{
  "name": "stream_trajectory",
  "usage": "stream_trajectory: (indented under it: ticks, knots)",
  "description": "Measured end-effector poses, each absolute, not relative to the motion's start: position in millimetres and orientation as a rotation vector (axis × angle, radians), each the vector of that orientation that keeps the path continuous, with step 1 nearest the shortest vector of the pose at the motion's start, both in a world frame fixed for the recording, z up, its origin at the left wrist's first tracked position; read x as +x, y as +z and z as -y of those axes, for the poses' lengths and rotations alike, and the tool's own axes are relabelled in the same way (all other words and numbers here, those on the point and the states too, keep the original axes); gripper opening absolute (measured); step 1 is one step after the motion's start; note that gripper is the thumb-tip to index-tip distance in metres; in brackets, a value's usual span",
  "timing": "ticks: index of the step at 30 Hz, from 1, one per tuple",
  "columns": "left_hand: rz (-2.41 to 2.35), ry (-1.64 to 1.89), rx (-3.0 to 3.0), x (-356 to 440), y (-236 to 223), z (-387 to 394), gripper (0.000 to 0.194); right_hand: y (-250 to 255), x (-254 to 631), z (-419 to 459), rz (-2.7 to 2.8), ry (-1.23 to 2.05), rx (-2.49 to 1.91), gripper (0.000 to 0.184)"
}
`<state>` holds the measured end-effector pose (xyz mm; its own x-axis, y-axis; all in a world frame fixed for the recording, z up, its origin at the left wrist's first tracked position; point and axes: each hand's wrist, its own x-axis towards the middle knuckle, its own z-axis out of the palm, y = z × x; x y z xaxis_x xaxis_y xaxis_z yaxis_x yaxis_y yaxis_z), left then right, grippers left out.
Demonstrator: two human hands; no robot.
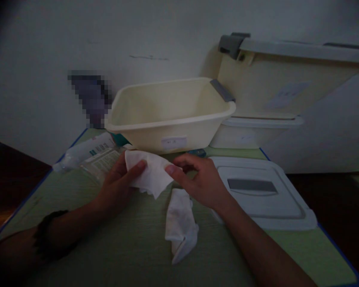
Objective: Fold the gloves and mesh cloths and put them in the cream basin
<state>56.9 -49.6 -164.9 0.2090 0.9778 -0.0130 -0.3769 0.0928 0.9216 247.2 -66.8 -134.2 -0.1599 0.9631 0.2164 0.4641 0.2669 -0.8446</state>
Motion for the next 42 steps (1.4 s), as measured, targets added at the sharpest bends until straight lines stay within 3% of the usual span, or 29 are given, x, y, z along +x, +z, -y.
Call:
stream_trajectory:
  ticks: [9,15,22,28,35,42]
  knots:
    - [-0.885,1.068,1.094,54,-162,52,0.035,-137,246,62,1.484,1.242,-1.237,0.017]
    - [-0.859,1.044,1.077,53,-164,52,0.03,-139,247,59,1.461,1.322,-1.179,0.017]
    - [-0.781,1.029,1.033,54,-165,51,0.019,-142,245,61,1.08,1.651,-1.077,0.02]
    - [-0.751,1.037,0.946,57,-163,50,0.022,-148,241,60,0.793,1.595,-1.135,0.029]
    - [-0.745,1.047,0.922,57,-162,51,0.022,-143,245,66,1.231,1.645,-1.127,0.03]
    - [-0.771,1.083,0.916,58,-164,49,0.023,-145,250,68,1.253,1.648,-1.033,0.031]
